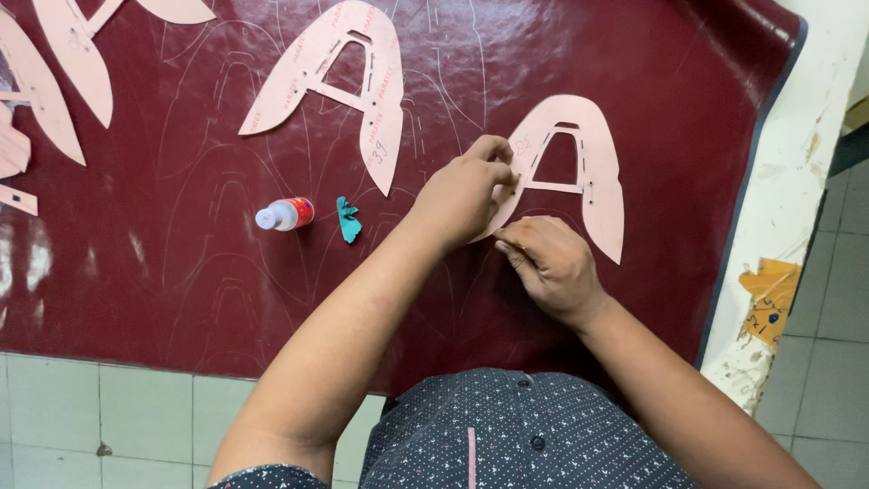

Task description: The person arranges pink shoe upper pattern pieces on a red sheet of material on the cutting table, aligning each piece and marking around it with a small stylus. They then gather the pieces into a plastic bag, set the bag aside, and smooth the red sheet flat while holding a small bottle and a green marker.

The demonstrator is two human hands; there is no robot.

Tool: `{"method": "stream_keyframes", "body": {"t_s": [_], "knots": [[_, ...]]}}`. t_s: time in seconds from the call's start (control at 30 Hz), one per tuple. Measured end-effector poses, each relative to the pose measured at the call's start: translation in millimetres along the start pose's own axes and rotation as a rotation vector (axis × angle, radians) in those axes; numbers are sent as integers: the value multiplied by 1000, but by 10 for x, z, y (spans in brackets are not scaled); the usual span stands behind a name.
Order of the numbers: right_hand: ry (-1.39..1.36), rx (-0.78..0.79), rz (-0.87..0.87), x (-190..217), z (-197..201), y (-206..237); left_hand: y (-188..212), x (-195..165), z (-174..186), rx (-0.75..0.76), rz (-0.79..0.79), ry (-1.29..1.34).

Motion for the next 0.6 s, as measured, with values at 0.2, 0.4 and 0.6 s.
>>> {"method": "stream_keyframes", "body": {"t_s": [0.2, 0.4, 0.6], "knots": [[-143, 30, -48, 28, -86, -15, -9, 15, 14, -28, -3, 30], [-168, 64, -37, -19, -180, 35, -4, 23, 15, -19, -5, 37], [-361, -59, -429, -519, 51, 299, 148, -53, -49, -102, -37, -105]]}}
Point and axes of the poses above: each hand's wrist, its own y-axis away from the middle knuckle, its own z-axis out of the back of the hand, x = y × z, the point moved 9 cm from there along -y, towards the middle knuckle, and after that the axes turned 5 degrees about -y, right-handed, at the moved point
